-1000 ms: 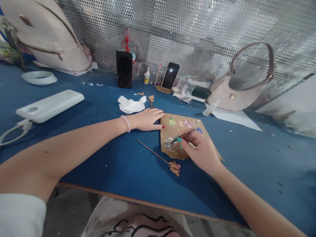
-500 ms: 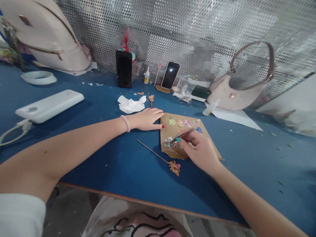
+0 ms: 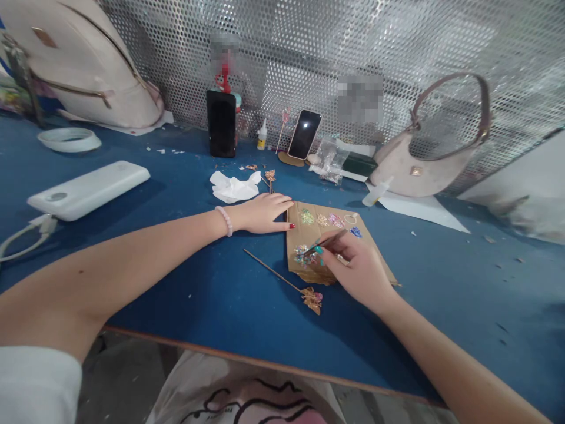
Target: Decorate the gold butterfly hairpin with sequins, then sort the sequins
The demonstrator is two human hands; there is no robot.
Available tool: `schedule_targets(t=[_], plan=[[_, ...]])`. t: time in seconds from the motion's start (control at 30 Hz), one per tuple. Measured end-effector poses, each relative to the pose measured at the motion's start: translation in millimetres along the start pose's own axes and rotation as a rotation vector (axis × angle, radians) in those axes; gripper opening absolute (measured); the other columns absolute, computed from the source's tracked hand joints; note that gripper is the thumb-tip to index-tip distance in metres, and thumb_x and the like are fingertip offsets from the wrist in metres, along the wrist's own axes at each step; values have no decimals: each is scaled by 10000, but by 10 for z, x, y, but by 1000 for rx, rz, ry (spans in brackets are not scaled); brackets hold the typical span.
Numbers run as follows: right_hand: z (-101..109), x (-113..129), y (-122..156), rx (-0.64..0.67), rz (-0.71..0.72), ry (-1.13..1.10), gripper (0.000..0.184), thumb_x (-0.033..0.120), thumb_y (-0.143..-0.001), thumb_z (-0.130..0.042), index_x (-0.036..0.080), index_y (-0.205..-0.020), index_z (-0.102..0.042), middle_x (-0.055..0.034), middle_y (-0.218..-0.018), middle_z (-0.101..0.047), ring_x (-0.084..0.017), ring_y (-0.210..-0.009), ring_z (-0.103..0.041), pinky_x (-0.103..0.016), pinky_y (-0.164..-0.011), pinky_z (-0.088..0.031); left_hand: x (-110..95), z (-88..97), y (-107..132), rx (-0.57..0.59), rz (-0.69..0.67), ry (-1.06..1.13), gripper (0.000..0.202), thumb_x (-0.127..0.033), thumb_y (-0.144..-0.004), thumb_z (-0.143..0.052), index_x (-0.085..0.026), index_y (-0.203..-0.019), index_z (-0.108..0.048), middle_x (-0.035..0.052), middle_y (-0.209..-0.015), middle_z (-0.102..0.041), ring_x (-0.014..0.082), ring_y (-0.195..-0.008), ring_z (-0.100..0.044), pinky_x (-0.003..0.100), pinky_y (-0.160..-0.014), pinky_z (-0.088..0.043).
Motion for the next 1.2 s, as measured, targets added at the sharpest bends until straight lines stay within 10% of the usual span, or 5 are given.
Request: schedule_targets(t=[1.2], plan=[[166, -69, 4, -111, 53, 22, 113, 220, -761, -546, 190, -861, -588, -35, -751, -661, -168, -669, -638, -288, -586, -494, -14, 7, -5, 32, 23, -9, 709, -606, -893, -282, -106, -1396, -268, 129, -1454, -264, 247, -1328, -239, 391, -1077, -218]])
Point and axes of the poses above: each hand's wrist, its own y-axis away from the middle knuckle, its own z-axis out of the back of the hand, x = y × z, the point moved 6 cm from there along -y, towards the middle knuckle
